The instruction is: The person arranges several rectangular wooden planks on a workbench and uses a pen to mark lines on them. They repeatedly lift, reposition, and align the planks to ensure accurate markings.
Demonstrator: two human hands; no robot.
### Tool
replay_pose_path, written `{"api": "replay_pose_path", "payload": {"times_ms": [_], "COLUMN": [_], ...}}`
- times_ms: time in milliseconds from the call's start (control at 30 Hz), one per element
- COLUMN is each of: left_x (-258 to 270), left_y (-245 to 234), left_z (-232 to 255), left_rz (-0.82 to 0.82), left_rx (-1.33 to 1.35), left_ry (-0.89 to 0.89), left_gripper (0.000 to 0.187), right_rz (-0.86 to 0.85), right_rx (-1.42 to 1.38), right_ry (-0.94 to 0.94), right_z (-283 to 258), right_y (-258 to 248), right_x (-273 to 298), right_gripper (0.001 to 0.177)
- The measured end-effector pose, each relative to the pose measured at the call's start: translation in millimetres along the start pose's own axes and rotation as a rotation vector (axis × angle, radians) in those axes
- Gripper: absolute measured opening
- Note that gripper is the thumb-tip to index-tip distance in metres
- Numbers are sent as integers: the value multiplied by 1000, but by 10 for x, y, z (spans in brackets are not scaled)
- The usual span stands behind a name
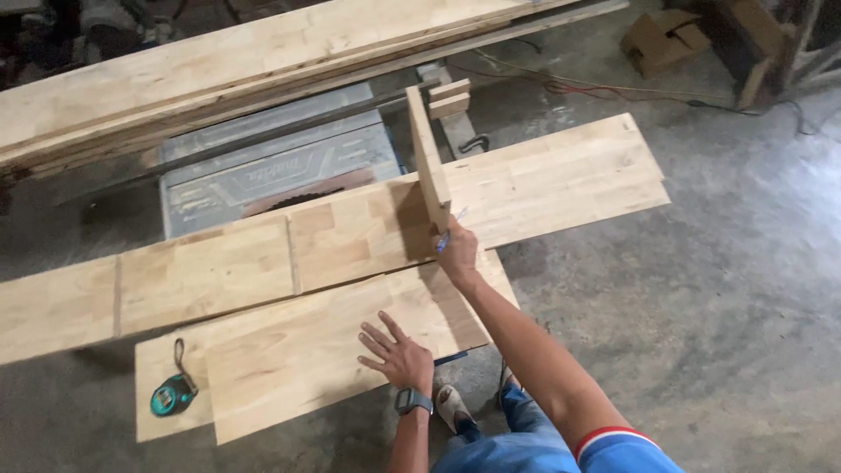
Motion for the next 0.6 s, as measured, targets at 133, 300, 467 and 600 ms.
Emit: {"api": "replay_pose_path", "payload": {"times_ms": [133, 300, 467, 600], "left_x": [-7, -137, -391, -686], "left_y": [78, -519, -567, -419], "left_z": [-18, -38, -566, -1115], "left_rz": [7, -261, -250, -69], "left_rx": [-30, 174, 422, 425], "left_ry": [-15, -77, 59, 135], "left_gripper": [121, 90, 63, 51], "right_rz": [16, 42, 48, 156], "right_rx": [115, 134, 244, 250], "right_ry": [-46, -98, -103, -223], "right_z": [118, 310, 547, 495], "right_y": [184, 268, 307, 250], "right_x": [-16, 3, -27, 12], "right_gripper": [31, 21, 23, 23]}}
Point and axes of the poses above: each hand's wrist, its own x-axis away from the middle knuckle, its own y-axis out of the palm, z = x × y, the point moved 1 cm from there along -x, towards the middle knuckle, and after that the axes turned 7 degrees about x, right-handed, at the moved point
